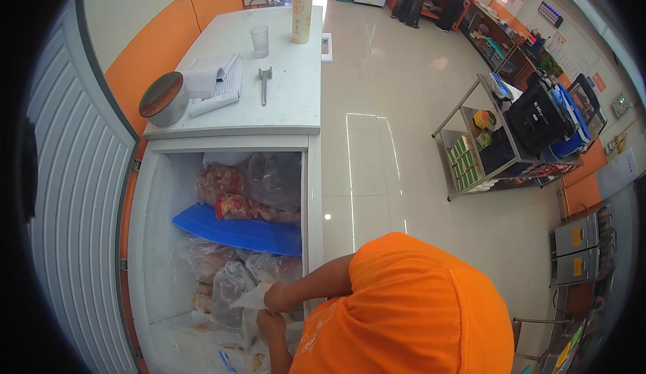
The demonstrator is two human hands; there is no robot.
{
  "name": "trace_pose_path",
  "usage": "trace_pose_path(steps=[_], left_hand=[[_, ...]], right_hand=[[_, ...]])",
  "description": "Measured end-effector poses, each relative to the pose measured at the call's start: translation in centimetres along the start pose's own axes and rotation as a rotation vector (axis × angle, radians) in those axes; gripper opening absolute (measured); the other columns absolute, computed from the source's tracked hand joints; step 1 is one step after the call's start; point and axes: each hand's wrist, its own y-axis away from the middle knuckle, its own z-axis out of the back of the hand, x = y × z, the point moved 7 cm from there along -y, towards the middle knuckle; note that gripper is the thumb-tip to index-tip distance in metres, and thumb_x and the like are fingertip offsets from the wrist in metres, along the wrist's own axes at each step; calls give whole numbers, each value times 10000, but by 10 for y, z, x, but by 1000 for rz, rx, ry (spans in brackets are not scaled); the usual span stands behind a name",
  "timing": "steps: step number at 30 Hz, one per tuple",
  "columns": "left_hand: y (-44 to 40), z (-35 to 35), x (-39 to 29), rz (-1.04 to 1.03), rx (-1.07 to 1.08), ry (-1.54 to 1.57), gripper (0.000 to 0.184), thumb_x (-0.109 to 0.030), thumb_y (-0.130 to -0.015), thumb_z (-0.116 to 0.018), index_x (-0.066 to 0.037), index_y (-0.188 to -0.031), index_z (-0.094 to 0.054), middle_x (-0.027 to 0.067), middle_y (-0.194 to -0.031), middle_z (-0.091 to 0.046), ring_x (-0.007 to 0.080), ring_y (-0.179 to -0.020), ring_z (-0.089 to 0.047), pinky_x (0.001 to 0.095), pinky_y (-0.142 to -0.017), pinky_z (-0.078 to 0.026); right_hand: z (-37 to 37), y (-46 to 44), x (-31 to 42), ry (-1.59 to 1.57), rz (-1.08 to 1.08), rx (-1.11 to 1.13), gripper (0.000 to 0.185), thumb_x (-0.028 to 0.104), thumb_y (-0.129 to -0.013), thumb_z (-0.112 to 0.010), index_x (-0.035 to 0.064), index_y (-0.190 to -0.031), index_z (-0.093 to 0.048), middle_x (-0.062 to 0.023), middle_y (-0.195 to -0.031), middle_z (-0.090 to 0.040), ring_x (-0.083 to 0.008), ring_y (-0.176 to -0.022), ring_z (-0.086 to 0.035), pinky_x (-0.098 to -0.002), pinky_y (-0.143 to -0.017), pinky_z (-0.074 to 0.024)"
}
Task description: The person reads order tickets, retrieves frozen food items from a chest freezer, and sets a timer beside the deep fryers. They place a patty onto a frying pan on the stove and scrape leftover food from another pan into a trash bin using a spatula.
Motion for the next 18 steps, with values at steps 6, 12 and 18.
trace_pose_path(steps=[6, 12, 18], left_hand=[[-1, -1, -15, 63, -86, 228, 314, -252, -844, -584, 57, -813, -629, 275, -825, -645, 476, -801, -609, 545, -681, -444], [-3, -41, 21, 212, -161, 257, 313, -271, -855, -559, 24, -802, -647, 255, -798, -659, 445, -772, -631, 501, -664, -468], [-7, -72, 3, 187, 9, -133, 252, -323, -872, -560, -114, -828, -695, 114, -757, -689, 294, -677, -669, 433, -566, -487]], right_hand=[[14, 5, -1, -177, -168, -143, 329, 262, -812, -559, -15, -904, -710, -214, -942, -690, -354, -900, -679, -449, -784, -523], [-2, -1, -20, -481, -355, -246, 335, 247, -818, -522, -16, -934, -695, -220, -979, -680, -373, -925, -664, -454, -835, -507], [-36, -25, -54, -209, -311, -330, 297, 272, -865, -522, 41, -892, -706, -214, -995, -665, -379, -946, -639, -504, -853, -486]])
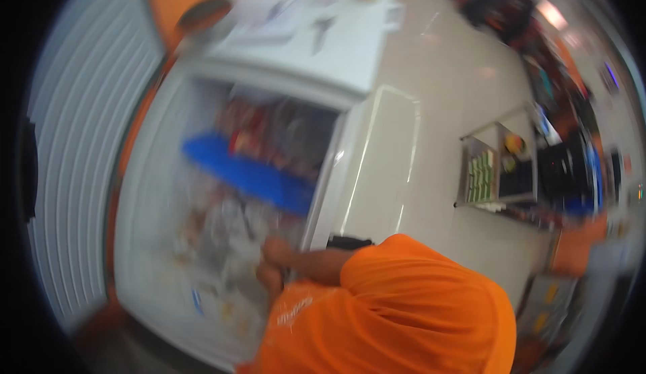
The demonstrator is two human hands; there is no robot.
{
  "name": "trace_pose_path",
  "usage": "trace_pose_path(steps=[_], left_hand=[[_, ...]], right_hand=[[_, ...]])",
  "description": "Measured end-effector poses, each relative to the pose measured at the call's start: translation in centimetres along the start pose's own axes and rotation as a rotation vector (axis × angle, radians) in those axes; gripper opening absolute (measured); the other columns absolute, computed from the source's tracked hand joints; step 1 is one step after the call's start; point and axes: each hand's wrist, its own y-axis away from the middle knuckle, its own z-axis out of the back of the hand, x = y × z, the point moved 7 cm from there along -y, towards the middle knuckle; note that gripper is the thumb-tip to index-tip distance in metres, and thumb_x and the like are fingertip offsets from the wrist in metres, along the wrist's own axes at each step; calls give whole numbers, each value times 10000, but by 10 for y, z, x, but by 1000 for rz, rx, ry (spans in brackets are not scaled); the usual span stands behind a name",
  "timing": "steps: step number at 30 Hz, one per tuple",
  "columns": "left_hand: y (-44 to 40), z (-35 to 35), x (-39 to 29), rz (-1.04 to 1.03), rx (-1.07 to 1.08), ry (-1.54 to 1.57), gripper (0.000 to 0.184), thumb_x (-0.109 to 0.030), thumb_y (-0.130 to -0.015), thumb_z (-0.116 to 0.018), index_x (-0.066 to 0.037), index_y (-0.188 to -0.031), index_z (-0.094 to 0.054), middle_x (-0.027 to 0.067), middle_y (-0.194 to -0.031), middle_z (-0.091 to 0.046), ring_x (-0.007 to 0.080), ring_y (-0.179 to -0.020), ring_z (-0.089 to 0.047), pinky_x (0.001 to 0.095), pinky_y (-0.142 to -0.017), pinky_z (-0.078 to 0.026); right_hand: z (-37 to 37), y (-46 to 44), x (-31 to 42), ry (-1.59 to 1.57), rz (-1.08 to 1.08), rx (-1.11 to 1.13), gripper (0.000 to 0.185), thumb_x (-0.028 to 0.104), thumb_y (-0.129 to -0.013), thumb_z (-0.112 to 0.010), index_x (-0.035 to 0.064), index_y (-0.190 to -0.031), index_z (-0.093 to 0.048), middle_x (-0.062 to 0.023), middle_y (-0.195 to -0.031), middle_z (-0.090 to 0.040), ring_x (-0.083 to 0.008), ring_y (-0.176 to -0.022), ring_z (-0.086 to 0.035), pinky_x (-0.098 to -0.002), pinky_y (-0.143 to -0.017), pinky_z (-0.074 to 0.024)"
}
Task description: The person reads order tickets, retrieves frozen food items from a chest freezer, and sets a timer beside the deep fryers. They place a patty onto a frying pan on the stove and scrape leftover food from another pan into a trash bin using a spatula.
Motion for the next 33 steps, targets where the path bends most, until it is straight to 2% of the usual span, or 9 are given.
trace_pose_path(steps=[3, 4, 7, 10, 17, 25, 27, 31, 33], left_hand=[[8, -7, 2, -44, 6, 126, 301, -272, -905, -528, -11, -859, -670, 208, -848, -673, 403, -788, -644, 487, -678, -495], [12, 2, 4, 67, 48, 183, 337, -287, -919, -507, 3, -901, -677, 231, -945, -668, 401, -893, -640, 483, -745, -498], [22, 29, 9, 278, 198, 245, 377, -312, -925, -485, -1, -983, -690, 235, -1043, -662, 390, -962, -638, 457, -797, -508], [32, 26, 22, 450, 494, 274, 452, -387, -906, -488, -11, -1057, -688, 214, -1098, -663, 360, -998, -646, 438, -840, -511], [30, 37, 31, 495, 629, 211, 451, -406, -831, -556, -36, -1042, -704, 161, -1041, -698, 287, -1008, -668, 403, -834, -512], [23, 18, 8, 600, 508, 306, 335, -320, -817, -559, -71, -963, -728, 105, -867, -729, 218, -899, -703, 350, -797, -513], [27, 19, -2, 576, 648, 384, 415, -347, -829, -531, -22, -1016, -710, 181, -1059, -691, 293, -1033, -660, 389, -859, -505], [32, 26, -7, 575, 793, 425, 407, -335, -836, -526, -26, -1025, -709, 177, -1102, -680, 300, -1043, -657, 388, -853, -507], [32, 22, -3, 566, 752, 362, 293, -256, -814, -560, -73, -964, -733, 101, -945, -727, 227, -955, -692, 346, -781, -518]], right_hand=[[-5, -10, -11, 127, 155, 114, 235, 205, -795, -606, 29, -925, -690, -220, -1051, -637, -372, -994, -620, -496, -864, -482], [15, -2, 17, 590, 505, -221, 330, 186, -778, -636, -9, -1045, -631, -244, -1096, -609, -377, -990, -624, -487, -860, -495], [9, -8, 19, 373, 135, 254, 335, 102, -768, -675, -8, -1076, -599, -243, -1129, -619, -372, -989, -650, -448, -814, -532], [6, 18, 36, 500, 151, 573, 262, 133, -803, -653, 14, -1031, -607, -220, -1044, -663, -354, -967, -665, -432, -806, -536], [-14, 18, 32, 505, 244, 503, 232, 163, -838, -600, 9, -1012, -607, -201, -1011, -680, -346, -949, -675, -406, -822, -538], [-25, -18, -28, 445, -91, 336, 273, 131, -869, -547, -11, -1093, -610, -241, -1105, -648, -375, -1041, -637, -439, -884, -517], [-20, -19, -28, 399, -128, 379, 296, 137, -870, -544, 5, -1125, -615, -231, -1137, -640, -367, -1061, -630, -435, -889, -515], [-33, -20, -41, 396, -169, 466, 333, 173, -870, -553, 56, -1171, -629, -193, -1186, -634, -348, -1086, -623, -432, -894, -512], [-43, -19, -47, 388, -191, 441, 305, 177, -872, -563, 68, -1143, -652, -178, -1170, -647, -332, -1078, -633, -419, -888, -519]])
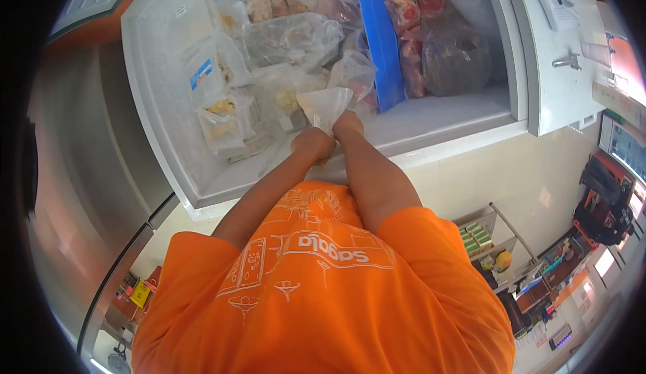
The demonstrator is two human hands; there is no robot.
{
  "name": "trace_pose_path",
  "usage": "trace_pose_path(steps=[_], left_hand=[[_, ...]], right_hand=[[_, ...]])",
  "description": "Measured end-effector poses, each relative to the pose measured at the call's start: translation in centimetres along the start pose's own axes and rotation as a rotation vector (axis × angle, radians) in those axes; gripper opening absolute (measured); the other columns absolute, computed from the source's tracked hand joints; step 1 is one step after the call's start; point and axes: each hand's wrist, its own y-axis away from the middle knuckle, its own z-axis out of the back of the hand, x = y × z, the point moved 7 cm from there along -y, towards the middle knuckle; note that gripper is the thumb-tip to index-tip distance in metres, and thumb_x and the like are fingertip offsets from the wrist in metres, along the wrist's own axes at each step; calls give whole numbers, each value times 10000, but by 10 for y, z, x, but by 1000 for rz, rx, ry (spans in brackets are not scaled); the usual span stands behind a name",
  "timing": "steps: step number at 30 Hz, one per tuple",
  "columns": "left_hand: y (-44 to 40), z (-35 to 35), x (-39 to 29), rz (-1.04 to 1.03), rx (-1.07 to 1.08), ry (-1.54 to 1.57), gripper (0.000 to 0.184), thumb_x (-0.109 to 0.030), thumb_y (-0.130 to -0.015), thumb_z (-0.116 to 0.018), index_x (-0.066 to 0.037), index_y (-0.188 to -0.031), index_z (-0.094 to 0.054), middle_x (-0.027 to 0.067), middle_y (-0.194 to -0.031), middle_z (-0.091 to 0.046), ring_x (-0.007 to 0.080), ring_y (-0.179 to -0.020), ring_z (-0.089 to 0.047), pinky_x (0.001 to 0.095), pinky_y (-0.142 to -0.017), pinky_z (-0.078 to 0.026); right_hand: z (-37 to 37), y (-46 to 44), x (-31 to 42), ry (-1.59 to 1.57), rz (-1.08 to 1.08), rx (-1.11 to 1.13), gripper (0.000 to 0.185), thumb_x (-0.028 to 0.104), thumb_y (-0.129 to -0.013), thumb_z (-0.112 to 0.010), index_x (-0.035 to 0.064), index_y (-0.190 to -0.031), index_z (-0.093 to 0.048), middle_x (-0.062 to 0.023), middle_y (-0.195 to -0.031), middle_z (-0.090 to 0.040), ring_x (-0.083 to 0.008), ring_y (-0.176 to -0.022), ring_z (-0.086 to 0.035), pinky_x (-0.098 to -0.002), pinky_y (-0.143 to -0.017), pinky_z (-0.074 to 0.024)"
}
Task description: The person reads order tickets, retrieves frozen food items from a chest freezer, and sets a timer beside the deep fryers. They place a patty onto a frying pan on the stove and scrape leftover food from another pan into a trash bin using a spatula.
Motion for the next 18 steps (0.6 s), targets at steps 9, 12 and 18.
trace_pose_path(steps=[9, 12, 18], left_hand=[[-12, -2, 35, 55, -35, -87, 333, -282, -854, -528, -70, -1020, -723, 117, -1075, -700, 251, -1027, -667, 364, -821, -513], [-8, 2, 51, 112, -46, -69, 363, -297, -884, -486, -63, -1042, -715, 129, -1104, -690, 265, -1054, -655, 369, -841, -508], [-8, 4, 67, 103, 46, -49, 462, -324, -888, -417, 8, -1067, -685, 221, -1161, -641, 336, -1110, -610, 430, -919, -473]], right_hand=[[-47, -31, 12, 19, -14, 73, 257, 124, -850, -603, 53, -1084, -682, -168, -1151, -661, -311, -1072, -644, -397, -867, -537], [-51, -25, 22, -2, -47, 95, 242, 114, -845, -603, 44, -1063, -683, -171, -1144, -662, -317, -1064, -645, -400, -863, -538], [-64, -32, 33, 2, 1, 113, 258, 116, -825, -602, 31, -1063, -652, -192, -1132, -652, -344, -1072, -630, -418, -887, -525]])
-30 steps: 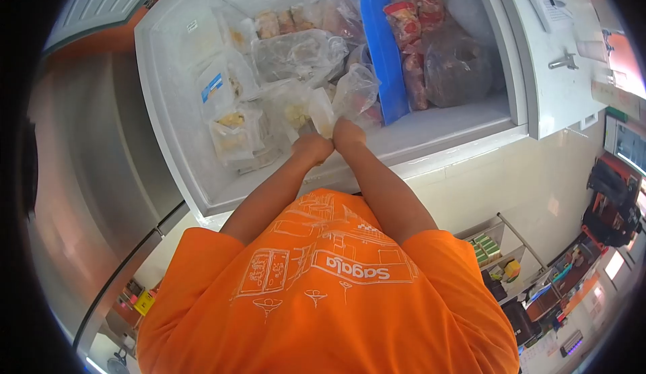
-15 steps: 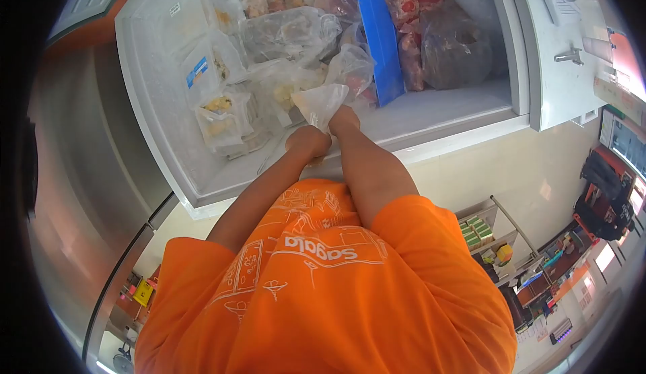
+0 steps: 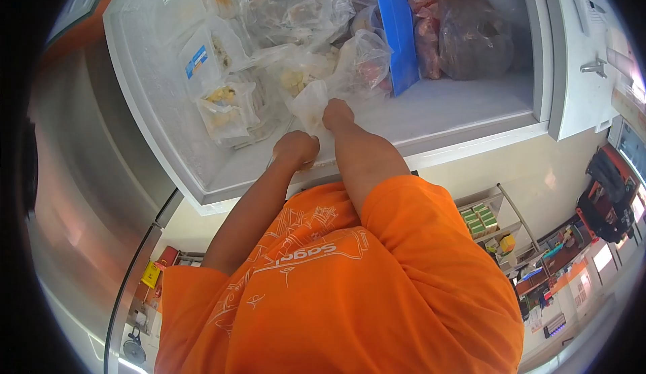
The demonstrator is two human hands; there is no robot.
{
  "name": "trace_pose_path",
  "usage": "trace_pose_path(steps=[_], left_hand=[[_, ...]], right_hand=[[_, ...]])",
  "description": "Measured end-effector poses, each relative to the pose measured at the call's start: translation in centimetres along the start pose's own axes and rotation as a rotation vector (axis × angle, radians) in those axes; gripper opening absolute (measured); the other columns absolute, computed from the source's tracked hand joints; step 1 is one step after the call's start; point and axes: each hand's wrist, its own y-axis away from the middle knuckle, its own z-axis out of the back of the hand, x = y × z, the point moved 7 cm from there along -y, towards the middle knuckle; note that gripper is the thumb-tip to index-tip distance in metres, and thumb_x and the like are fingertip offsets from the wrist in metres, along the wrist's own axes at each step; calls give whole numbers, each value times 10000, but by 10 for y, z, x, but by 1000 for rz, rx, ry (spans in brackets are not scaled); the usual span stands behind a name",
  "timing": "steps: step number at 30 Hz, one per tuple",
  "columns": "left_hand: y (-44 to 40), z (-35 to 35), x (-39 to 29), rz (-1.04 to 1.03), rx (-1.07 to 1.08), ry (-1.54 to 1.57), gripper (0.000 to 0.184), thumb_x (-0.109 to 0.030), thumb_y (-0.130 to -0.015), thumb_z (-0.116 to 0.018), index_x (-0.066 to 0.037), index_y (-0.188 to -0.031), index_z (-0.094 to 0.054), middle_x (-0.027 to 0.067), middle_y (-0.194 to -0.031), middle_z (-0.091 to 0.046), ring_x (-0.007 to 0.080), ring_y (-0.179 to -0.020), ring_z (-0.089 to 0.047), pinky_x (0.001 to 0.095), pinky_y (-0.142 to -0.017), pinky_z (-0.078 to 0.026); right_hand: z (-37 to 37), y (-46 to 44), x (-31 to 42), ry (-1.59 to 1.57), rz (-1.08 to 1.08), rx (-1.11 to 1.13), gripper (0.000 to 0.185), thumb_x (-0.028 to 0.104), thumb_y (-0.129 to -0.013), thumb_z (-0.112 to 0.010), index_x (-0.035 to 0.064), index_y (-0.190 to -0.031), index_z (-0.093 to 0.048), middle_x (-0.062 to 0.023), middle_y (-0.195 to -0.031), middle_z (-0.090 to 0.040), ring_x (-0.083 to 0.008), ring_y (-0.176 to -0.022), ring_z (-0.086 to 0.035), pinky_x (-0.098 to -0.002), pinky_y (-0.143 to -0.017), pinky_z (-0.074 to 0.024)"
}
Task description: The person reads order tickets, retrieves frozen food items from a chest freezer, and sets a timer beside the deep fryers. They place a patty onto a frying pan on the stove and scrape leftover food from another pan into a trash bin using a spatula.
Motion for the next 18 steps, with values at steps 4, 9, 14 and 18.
trace_pose_path(steps=[4, 9, 14, 18], left_hand=[[-15, 22, 16, -20, -125, 71, 409, -258, -866, -445, 9, -1069, -679, 241, -1089, -657, 350, -1039, -638, 429, -867, -498], [42, 108, 16, -220, -204, 499, 315, -152, -842, -499, 12, -1084, -618, 140, -724, -649, 241, -482, -602, 356, -470, -459], [109, 147, -25, -559, -250, 721, 330, -110, -841, -487, 27, -1132, -564, 54, -627, -533, 135, -344, -430, 314, -352, -323], [132, 173, -35, -725, -255, 789, 350, -89, -846, -462, 22, -1161, -568, 1, -629, -486, 94, -413, -414, 286, -412, -356]], right_hand=[[51, 6, 38, 50, 146, -56, 307, 120, -786, -618, 3, -1070, -618, -226, -1180, -616, -379, -1074, -613, -447, -881, -514], [146, 56, 63, -300, 599, 198, 513, 177, -744, -673, -5, -1207, -548, -182, -1181, -618, -306, -1076, -608, -427, -885, -476], [179, 68, 43, -1346, 855, 526, 955, 556, -814, -672, 62, -1498, -224, -132, -1460, -408, -278, -1333, -396, -438, -1102, -293], [150, 59, 67, -1769, 572, 698, 862, 622, -876, -546, 82, -1487, -268, -125, -1444, -428, -281, -1335, -399, -455, -1099, -312]])
